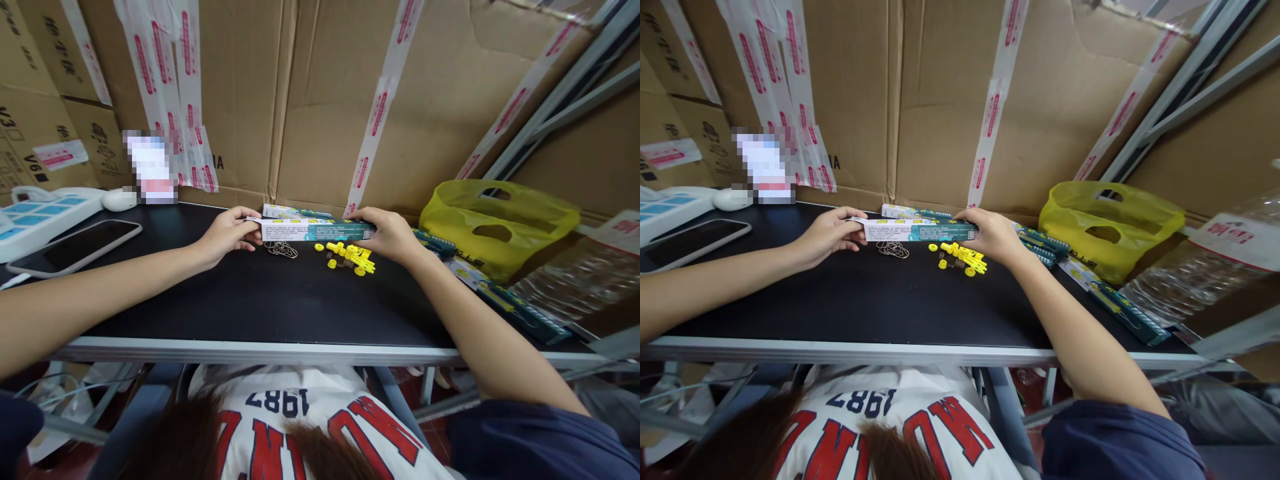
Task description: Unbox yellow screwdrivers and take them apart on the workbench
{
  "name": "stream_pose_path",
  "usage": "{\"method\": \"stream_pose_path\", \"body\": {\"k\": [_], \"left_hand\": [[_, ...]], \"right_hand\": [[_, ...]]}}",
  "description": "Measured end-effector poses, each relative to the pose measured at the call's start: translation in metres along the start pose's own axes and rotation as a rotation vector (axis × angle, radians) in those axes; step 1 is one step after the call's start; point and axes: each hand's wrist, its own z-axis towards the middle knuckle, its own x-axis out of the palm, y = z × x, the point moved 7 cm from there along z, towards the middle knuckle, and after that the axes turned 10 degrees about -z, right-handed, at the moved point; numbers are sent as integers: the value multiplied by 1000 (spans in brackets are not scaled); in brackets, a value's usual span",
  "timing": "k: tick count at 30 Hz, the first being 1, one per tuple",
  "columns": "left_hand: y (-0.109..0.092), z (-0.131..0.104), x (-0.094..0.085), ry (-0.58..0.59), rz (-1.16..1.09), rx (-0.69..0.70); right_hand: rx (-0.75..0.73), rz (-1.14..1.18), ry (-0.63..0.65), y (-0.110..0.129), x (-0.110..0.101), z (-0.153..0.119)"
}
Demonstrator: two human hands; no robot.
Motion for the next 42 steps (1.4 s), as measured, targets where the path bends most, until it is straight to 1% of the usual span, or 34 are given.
{"method": "stream_pose_path", "body": {"k": [3, 6, 13, 15, 17, 21, 25, 28, 34, 36, 39, 42], "left_hand": [[7, 1, 0, 25, -74, -47], [13, 1, -1, 30, -69, -110], [11, -4, -8, -121, 52, -204], [11, -4, -10, -147, 67, -203], [11, -3, -12, -148, 73, -181], [13, -2, -13, -123, 105, -148], [15, -2, -10, -78, 129, -160], [13, -2, -7, -79, 124, -157], [8, 0, -8, -87, 138, -67], [3, 0, -8, -89, 179, 2], [-9, -1, -7, -95, 238, 143], [-20, -5, -5, -102, 208, 247]], "right_hand": [[11, -17, -3, 1, -1, 0], [14, -25, -7, 2, -2, 0], [24, -65, -13, 6, -3, 0], [24, -85, -7, 8, -3, 0], [19, -109, 1, 10, -4, -1], [8, -162, -6, 14, -5, -1], [5, -212, 14, 18, -4, -1], [8, -218, 33, 20, -5, -1], [10, -175, 32, 20, -6, -1], [24, -138, 38, 18, -5, 0], [79, -56, 59, 11, -1, 0], [123, 88, 83, 5, 3, 0]]}}
